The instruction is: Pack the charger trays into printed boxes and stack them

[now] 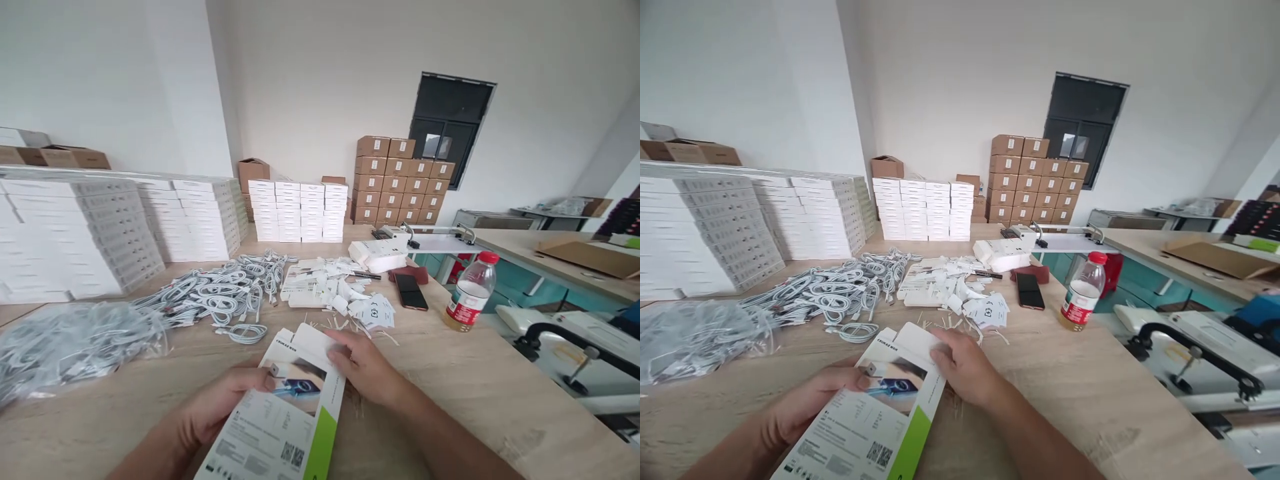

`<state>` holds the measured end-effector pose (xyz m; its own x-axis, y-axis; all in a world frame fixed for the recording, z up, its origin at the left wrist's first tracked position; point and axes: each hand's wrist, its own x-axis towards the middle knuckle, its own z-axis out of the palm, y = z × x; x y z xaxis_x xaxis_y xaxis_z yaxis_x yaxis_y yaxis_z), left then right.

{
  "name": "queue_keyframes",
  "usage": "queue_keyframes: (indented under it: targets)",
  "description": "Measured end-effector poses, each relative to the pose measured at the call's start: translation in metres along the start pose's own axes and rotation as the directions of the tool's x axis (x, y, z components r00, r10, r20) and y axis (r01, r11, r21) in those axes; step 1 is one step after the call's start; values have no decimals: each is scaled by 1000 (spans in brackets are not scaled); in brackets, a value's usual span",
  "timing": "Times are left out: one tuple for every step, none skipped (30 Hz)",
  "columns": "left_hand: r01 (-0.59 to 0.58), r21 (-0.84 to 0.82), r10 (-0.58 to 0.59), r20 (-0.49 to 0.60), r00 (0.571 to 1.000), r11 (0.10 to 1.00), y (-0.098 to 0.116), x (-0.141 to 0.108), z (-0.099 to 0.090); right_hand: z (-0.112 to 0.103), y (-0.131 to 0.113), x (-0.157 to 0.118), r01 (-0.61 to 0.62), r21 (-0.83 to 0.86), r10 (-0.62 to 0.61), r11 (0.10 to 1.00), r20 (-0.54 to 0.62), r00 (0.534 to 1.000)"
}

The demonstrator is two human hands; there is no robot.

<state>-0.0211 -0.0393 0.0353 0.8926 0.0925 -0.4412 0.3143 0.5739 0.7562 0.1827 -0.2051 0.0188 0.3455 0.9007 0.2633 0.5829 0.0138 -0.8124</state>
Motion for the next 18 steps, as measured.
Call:
queue_keyframes:
  targets:
    - [-34, 38, 33, 6, 999, 999, 1, -1, 1, 1, -4, 0, -5, 37, 4, 999, 41, 999]
    - [-64, 69, 63, 20, 998, 996, 2, -3, 2, 2, -7, -1, -21, 84, 15, 996, 75, 997]
    - [-83, 90, 80, 36, 996, 992, 3, -3, 1, 3, -10, -2, -45, 137, 30, 989, 110, 993]
    - [-91, 99, 86, 49, 995, 991, 4, -4, 1, 4, -12, -3, -73, 189, 46, 979, 145, 988]
    - [-89, 107, 84, 57, 995, 990, 4, -4, 0, 7, -14, -4, -102, 227, 62, 969, 179, 982]
    - [-87, 118, 81, 52, 995, 989, 4, -3, -1, 9, -15, -5, -128, 239, 78, 962, 205, 976]
    - [-84, 141, 81, 30, 996, 986, 4, -2, -2, 11, -16, -6, -145, 227, 93, 963, 225, 970]
    - [-79, 171, 82, -7, 997, 982, 3, 0, -2, 14, -16, -8, -152, 190, 106, 970, 232, 967]
    - [-71, 205, 82, -48, 995, 976, 2, 2, -2, 17, -16, -9, -150, 135, 116, 979, 226, 967]
    - [-61, 236, 83, -86, 993, 970, 0, 4, -2, 19, -16, -10, -140, 71, 122, 988, 211, 970]
    - [-53, 262, 85, -114, 990, 964, -1, 5, -2, 20, -16, -11, -129, 14, 124, 992, 193, 973]
    - [-48, 285, 88, -131, 988, 957, -2, 6, -2, 21, -16, -11, -121, -25, 124, 992, 180, 976]
    - [-46, 301, 90, -135, 987, 953, -2, 7, -1, 21, -16, -12, -124, -36, 128, 992, 179, 975]
    - [-46, 314, 90, -130, 987, 948, -1, 7, -1, 21, -15, -12, -140, -10, 140, 990, 196, 971]
    - [-46, 330, 90, -119, 989, 943, 0, 6, 0, 20, -15, -11, -171, 54, 154, 984, 238, 959]
    - [-45, 347, 86, -104, 991, 937, 1, 5, 0, 18, -14, -11, -219, 145, 169, 965, 293, 941]
    - [-45, 363, 81, -82, 993, 931, 2, 3, 1, 16, -14, -10, -289, 242, 194, 926, 349, 917]
    - [-53, 382, 80, -57, 995, 923, 4, 1, 1, 13, -14, -10, -370, 329, 230, 869, 394, 890]
